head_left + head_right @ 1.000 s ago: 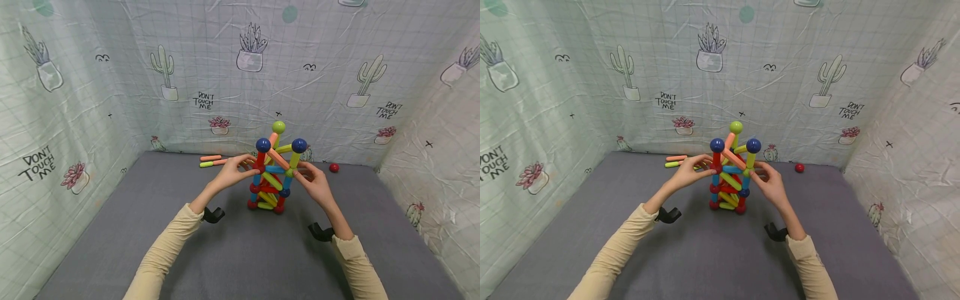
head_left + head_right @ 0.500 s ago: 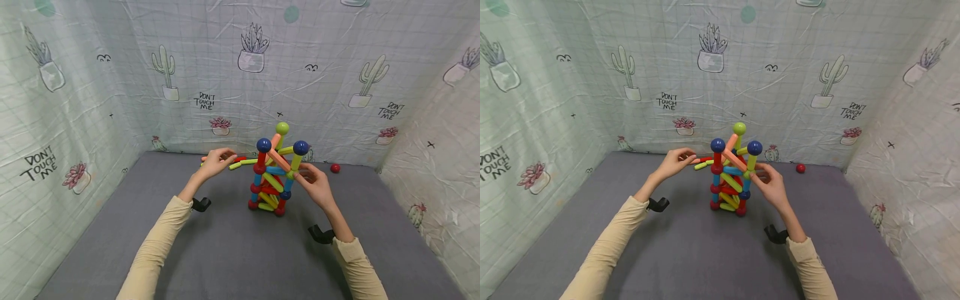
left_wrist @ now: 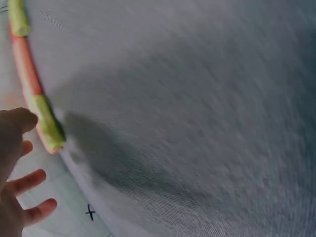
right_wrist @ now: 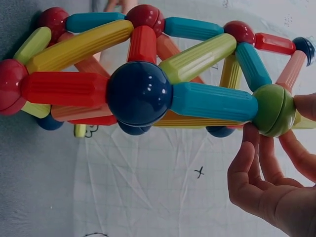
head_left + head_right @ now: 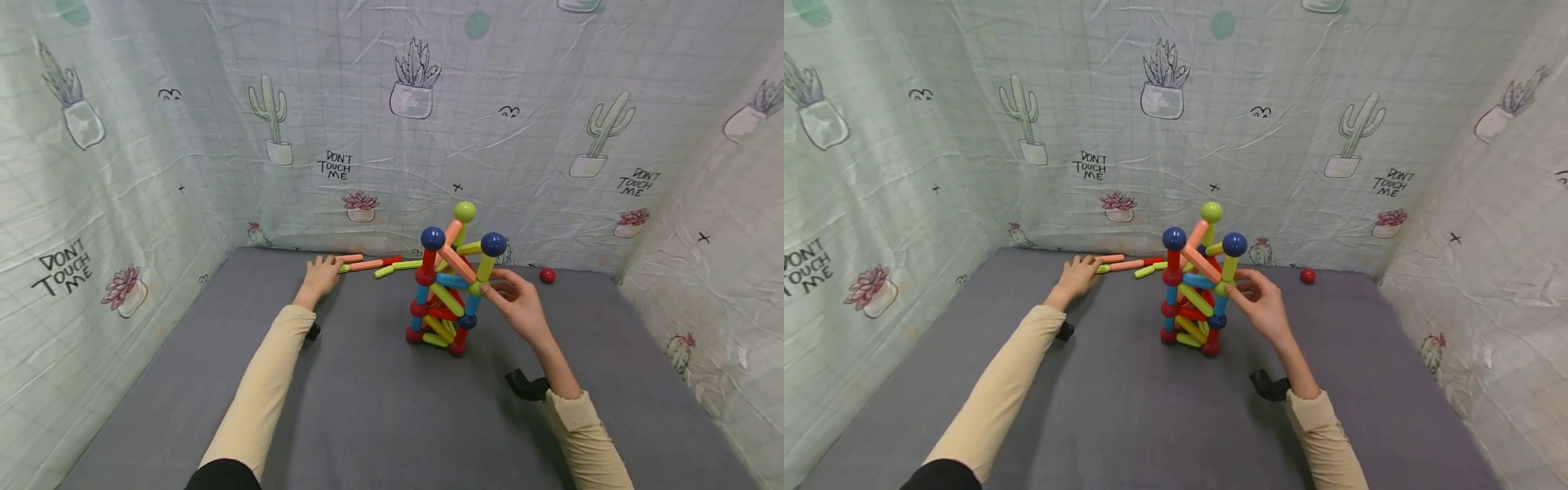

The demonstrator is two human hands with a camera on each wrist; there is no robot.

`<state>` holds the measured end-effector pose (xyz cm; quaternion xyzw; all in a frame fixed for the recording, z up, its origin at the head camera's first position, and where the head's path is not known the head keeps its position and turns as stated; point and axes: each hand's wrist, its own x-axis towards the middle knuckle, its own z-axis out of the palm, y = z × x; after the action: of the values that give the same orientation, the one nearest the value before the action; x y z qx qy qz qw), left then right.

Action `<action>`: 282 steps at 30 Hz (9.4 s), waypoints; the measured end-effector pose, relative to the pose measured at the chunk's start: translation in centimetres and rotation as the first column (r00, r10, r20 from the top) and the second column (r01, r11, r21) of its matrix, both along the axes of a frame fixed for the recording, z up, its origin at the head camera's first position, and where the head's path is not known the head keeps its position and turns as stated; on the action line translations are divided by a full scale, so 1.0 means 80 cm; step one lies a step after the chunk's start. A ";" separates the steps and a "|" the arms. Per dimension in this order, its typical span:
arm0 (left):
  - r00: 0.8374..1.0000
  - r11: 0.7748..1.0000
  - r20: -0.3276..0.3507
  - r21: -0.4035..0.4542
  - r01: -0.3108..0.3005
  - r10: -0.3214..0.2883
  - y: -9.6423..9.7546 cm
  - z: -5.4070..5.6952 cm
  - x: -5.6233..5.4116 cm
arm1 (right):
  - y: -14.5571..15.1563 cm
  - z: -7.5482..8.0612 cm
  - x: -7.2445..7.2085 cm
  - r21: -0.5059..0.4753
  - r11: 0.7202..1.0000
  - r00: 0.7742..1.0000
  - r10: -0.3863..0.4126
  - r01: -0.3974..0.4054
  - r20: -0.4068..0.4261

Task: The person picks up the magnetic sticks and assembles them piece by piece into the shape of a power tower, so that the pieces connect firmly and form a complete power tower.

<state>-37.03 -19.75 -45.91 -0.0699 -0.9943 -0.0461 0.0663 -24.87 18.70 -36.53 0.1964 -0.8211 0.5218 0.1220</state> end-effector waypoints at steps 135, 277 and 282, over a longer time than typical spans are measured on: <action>0.994 0.977 -0.053 0.188 0.101 -0.093 0.102 -0.014 -0.012 | -0.015 0.038 0.017 -0.455 0.889 0.868 -0.261 0.046 -0.423; 0.977 0.991 -0.180 0.046 0.127 -0.117 0.050 -0.021 -0.013 | 0.002 0.050 0.045 -0.430 0.887 0.862 -0.079 -0.168 -0.501; 0.982 0.993 -0.146 -0.013 0.117 -0.118 0.046 -0.023 -0.008 | -0.001 0.050 0.040 -0.422 0.898 0.856 -0.120 -0.122 -0.503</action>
<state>-37.67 -16.06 -47.77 -0.1317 -0.9809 -0.0425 0.1364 -21.67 18.59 -32.50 0.2970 -0.6184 0.6213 0.3785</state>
